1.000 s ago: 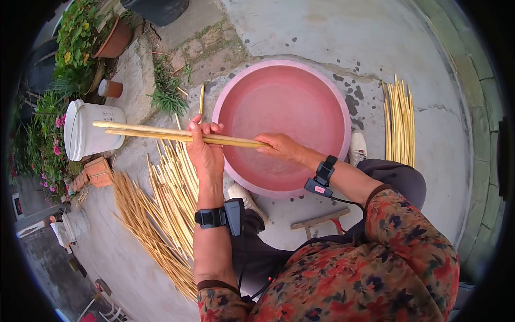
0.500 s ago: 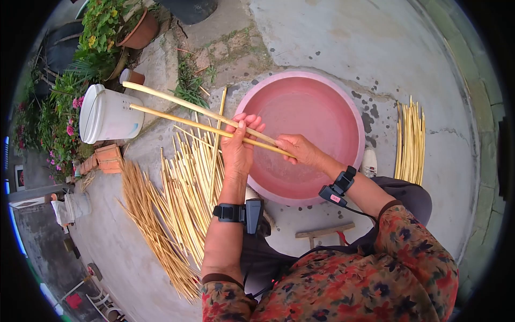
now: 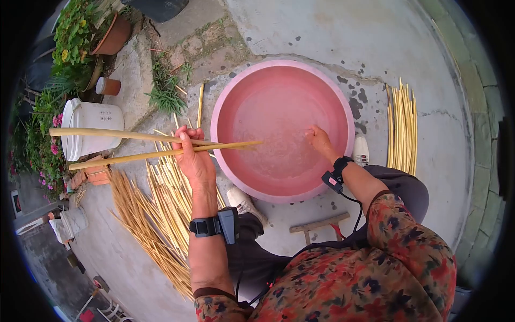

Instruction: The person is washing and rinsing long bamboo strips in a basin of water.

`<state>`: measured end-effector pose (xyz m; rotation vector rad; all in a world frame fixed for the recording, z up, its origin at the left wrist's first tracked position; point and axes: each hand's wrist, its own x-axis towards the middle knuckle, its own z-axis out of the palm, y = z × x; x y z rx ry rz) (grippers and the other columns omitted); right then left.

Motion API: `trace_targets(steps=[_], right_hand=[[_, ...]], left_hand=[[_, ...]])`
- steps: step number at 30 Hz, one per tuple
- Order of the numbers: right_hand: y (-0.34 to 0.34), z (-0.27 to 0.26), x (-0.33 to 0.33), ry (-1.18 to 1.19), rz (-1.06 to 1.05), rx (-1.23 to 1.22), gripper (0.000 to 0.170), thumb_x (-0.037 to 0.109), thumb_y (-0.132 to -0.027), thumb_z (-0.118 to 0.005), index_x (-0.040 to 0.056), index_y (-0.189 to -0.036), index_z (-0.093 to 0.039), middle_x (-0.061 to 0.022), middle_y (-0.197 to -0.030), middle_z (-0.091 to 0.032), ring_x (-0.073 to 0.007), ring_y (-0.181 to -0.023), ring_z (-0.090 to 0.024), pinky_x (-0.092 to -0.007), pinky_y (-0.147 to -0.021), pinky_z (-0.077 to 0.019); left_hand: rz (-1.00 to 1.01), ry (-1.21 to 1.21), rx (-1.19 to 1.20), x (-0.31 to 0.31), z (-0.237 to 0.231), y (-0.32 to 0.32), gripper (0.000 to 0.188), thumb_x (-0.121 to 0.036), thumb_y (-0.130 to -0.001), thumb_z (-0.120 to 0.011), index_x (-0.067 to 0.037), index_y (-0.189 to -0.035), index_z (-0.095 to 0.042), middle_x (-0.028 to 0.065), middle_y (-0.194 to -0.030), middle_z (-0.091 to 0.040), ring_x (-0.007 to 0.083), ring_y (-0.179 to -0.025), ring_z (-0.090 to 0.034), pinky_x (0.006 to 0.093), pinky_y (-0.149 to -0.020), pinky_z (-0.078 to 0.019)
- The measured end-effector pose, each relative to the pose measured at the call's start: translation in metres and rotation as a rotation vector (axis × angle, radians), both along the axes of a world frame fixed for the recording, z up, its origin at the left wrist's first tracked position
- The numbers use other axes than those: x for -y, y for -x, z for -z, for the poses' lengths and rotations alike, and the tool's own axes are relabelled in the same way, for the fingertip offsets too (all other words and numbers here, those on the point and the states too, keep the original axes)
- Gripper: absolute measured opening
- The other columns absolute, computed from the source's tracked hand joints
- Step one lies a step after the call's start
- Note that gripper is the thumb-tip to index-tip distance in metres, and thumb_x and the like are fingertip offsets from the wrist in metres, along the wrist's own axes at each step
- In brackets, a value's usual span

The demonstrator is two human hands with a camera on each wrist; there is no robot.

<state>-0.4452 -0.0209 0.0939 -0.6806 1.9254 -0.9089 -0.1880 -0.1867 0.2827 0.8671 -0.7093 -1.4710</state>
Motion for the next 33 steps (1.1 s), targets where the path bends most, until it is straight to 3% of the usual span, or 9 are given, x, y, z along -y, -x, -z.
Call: trace_targets(steps=[3, 8, 10, 12, 16, 19, 21, 27, 33], right_hand=[[0.023, 0.023, 0.03, 0.057, 0.283, -0.016, 0.024, 0.022, -0.083, -0.049, 0.0054, -0.1, -0.054, -0.0095, -0.08, -0.057, -0.0181, -0.075, -0.054, -0.0286, -0.069, -0.0426], [0.018, 0.057, 0.043, 0.165, 0.708, -0.433, 0.022, 0.019, -0.083, -0.049, 0.0052, -0.099, -0.054, -0.0081, -0.081, -0.058, -0.0183, -0.077, -0.055, -0.0286, -0.064, -0.0451], [-0.003, 0.023, 0.041, -0.233, 0.592, 0.496, 0.021, 0.021, -0.085, -0.048, 0.0039, -0.094, -0.055, -0.0084, -0.082, -0.058, -0.0191, -0.074, -0.057, -0.0313, -0.062, -0.0478], [-0.02, 0.024, 0.044, -0.032, 0.516, 1.016, 0.023, 0.025, -0.086, -0.049, 0.003, -0.088, -0.055, -0.0087, -0.08, -0.057, -0.0194, -0.069, -0.058, -0.0346, -0.063, -0.0497], [-0.062, -0.098, 0.079, 0.306, -0.075, 1.143, 0.027, 0.027, -0.087, -0.048, -0.0001, -0.088, -0.054, -0.0078, -0.078, -0.057, -0.0185, -0.073, -0.059, -0.0336, -0.068, -0.0504], [-0.093, -0.158, 0.088, 0.464, -0.317, 0.821, 0.019, 0.02, -0.085, -0.05, 0.0018, -0.089, -0.054, -0.0087, -0.081, -0.056, -0.0212, -0.079, -0.058, -0.0335, -0.071, -0.0479], [-0.1, -0.176, 0.089, 0.79, -0.589, -0.084, 0.014, 0.012, -0.08, -0.052, 0.0045, -0.091, -0.055, -0.0081, -0.087, -0.055, -0.0248, -0.085, -0.055, -0.0352, -0.075, -0.044], [-0.083, -0.158, 0.071, 0.94, -0.574, -0.81, 0.027, 0.004, -0.073, -0.05, 0.0086, -0.099, -0.055, -0.0088, -0.093, -0.053, -0.027, -0.09, -0.05, -0.0359, -0.077, -0.0412], [-0.059, -0.159, 0.059, 0.425, -0.726, -0.905, 0.043, 0.004, -0.073, -0.05, 0.0128, -0.115, -0.044, -0.0088, -0.082, -0.052, -0.0252, -0.08, -0.056, -0.0355, -0.063, -0.0453]], left_hand=[[0.063, -0.154, 0.085, -0.009, 0.015, 0.007, 0.014, -0.017, -0.089, -0.044, -0.008, -0.099, -0.049, 0.0044, -0.094, -0.055, 0.0191, -0.103, -0.049, 0.0339, -0.088, -0.0357], [0.03, -0.227, 0.141, -0.017, 0.032, 0.015, 0.013, -0.016, -0.089, -0.044, -0.009, -0.099, -0.05, 0.005, -0.1, -0.054, 0.0166, -0.102, -0.047, 0.034, -0.089, -0.0341], [0.002, -0.253, 0.201, -0.016, 0.041, 0.016, 0.012, -0.016, -0.089, -0.044, -0.01, -0.098, -0.05, 0.0053, -0.101, -0.054, 0.0149, -0.098, -0.048, 0.0315, -0.087, -0.0347], [-0.007, -0.258, 0.182, -0.015, 0.049, 0.016, 0.012, -0.016, -0.089, -0.045, -0.009, -0.098, -0.05, 0.0052, -0.1, -0.054, 0.0139, -0.096, -0.048, 0.0298, -0.087, -0.0344], [0.064, -0.302, 0.204, -0.022, 0.061, 0.029, 0.014, -0.016, -0.088, -0.046, -0.006, -0.097, -0.049, 0.0061, -0.097, -0.055, 0.0155, -0.093, -0.051, 0.0287, -0.082, -0.0397], [0.148, -0.293, 0.028, -0.029, 0.054, 0.049, 0.017, -0.019, -0.088, -0.046, -0.004, -0.093, -0.048, 0.0112, -0.09, -0.055, 0.0247, -0.089, -0.056, 0.0355, -0.077, -0.0467], [0.2, -0.306, -0.086, -0.029, 0.049, 0.056, 0.016, -0.019, -0.089, -0.045, -0.003, -0.091, -0.047, 0.0123, -0.089, -0.055, 0.025, -0.088, -0.056, 0.0356, -0.077, -0.047], [0.164, -0.324, -0.256, -0.036, 0.046, 0.073, 0.021, -0.022, -0.09, -0.043, -0.002, -0.084, -0.045, 0.0124, -0.081, -0.053, 0.029, -0.09, -0.055, 0.0401, -0.083, -0.0453], [0.15, -0.537, -0.348, -0.038, 0.04, 0.074, 0.019, -0.019, -0.09, -0.041, -0.002, -0.085, -0.044, 0.0104, -0.08, -0.05, 0.0283, -0.086, -0.055, 0.0426, -0.08, -0.0476]])
